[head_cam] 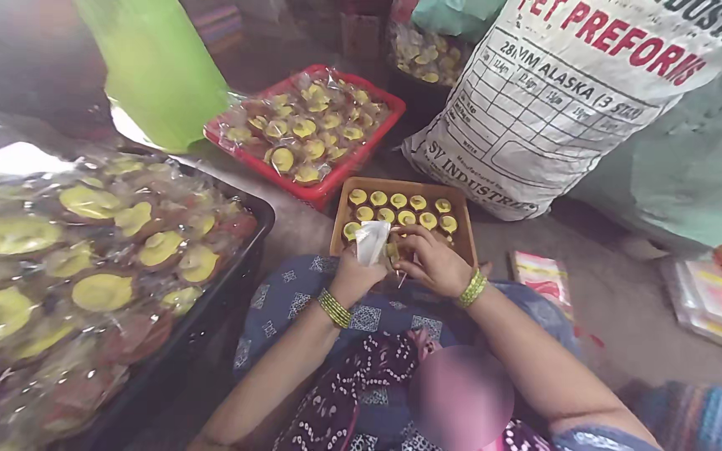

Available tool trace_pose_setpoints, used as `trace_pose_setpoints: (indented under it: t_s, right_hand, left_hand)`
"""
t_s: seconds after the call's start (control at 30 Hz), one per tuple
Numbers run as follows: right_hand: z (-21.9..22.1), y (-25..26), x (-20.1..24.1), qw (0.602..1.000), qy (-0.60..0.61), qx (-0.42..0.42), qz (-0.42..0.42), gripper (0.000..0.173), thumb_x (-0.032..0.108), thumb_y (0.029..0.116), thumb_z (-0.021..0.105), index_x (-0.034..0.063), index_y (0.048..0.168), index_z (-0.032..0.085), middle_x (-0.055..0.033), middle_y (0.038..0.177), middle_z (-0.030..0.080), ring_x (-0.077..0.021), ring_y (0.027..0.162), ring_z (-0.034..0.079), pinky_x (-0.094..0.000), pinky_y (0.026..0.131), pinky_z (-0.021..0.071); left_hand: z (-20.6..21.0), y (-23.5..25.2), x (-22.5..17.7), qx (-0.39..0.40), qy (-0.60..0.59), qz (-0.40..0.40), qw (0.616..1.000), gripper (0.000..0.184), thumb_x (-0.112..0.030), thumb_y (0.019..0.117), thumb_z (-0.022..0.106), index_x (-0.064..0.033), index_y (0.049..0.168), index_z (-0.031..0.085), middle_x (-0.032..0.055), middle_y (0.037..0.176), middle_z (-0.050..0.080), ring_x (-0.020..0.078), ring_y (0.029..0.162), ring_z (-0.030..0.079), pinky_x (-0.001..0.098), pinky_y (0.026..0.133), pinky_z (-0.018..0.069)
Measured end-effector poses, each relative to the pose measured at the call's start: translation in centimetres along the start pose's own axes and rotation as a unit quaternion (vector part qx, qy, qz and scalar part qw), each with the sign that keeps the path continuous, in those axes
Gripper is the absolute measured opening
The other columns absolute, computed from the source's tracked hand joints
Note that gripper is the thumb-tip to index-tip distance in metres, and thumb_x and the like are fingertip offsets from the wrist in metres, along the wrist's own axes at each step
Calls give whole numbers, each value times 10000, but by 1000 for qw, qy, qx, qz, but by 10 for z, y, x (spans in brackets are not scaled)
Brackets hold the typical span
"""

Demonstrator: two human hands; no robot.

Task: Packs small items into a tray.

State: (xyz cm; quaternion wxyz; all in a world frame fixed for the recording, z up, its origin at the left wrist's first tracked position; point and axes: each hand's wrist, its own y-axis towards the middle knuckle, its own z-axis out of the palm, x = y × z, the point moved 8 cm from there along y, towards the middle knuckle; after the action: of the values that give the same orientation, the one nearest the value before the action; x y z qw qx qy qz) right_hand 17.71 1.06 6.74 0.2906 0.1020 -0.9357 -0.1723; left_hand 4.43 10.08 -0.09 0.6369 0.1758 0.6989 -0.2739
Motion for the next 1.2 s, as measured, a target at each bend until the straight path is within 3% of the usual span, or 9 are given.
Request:
trace_pose_setpoints:
  t_s: [0.23,0.4,0.53,0.63,0.77,0.93,1.0,1.1,1.2]
  right_hand:
    - [5,0,1,999,-42,-5,-7,222,258,1026,631,61,1075,720,-204,1260,640,-249,934,712,-383,780,625]
    - [-1,-3,-19,986,-59,-35,155,379,167,944,664,7,1275,570,-140,1117,687,-191,802,692,-370,733,611]
    - [-2,4,-17,980,-60,34,186,289,283,1033,554,108,1214,697,-60,927,737,-192,818,715,-437,784,603]
    - [-10,27,-12,977,-79,64,185,275,262,1034,537,129,1159,742,-38,1008,750,-156,907,715,-396,863,592]
    - [-31,93,-17,955,-143,96,241,291,261,1035,523,112,1196,715,-101,1108,734,-253,1054,701,-503,960,550]
    - [-88,191,-31,954,-156,-134,217,240,194,1049,530,79,1194,683,-160,1018,728,-330,919,718,-569,813,578]
    - [-99,218,-42,946,-146,-176,230,263,168,1047,517,76,1243,666,-144,1101,734,-298,1012,720,-523,906,571]
    - [-87,226,-51,945,-121,-144,266,286,176,1042,524,72,1271,659,-150,1139,725,-301,1061,707,-523,944,557]
    - [-54,196,-48,954,-106,-57,276,246,222,1024,569,88,1189,692,-140,1041,730,-297,931,721,-550,844,584]
  left_hand:
    - [9,-10,-24,1,100,207,973,547,-90,713,831,30,1218,655,87,1160,723,105,1087,686,320,985,578]
    - [22,-15,-23,63,115,215,968,522,-45,716,782,-26,1231,695,61,1289,689,86,1161,658,317,1027,558]
    - [12,-8,-17,61,24,159,985,519,-37,706,811,11,1197,652,39,1116,725,71,1042,686,284,946,585]
    - [-3,4,-4,-3,-112,49,993,564,-106,746,842,16,1246,611,88,1073,725,157,950,715,345,856,619]
    - [-17,18,14,-74,-263,-60,960,585,-157,864,826,21,1330,522,150,992,692,219,771,691,362,674,613]
    - [-19,24,24,-84,-329,-97,936,438,-137,915,765,-15,1298,592,159,1016,698,242,773,696,383,682,622]
    - [-18,25,26,-79,-327,-98,937,407,-126,924,754,-20,1288,605,157,1006,693,243,779,698,379,695,625]
    - [-21,26,25,-73,-321,-97,939,382,-137,932,753,-24,1271,618,148,966,689,232,769,692,375,704,621]
    - [-20,26,25,-67,-327,-98,938,386,-152,951,735,-8,1282,599,147,946,684,227,769,691,373,722,621]
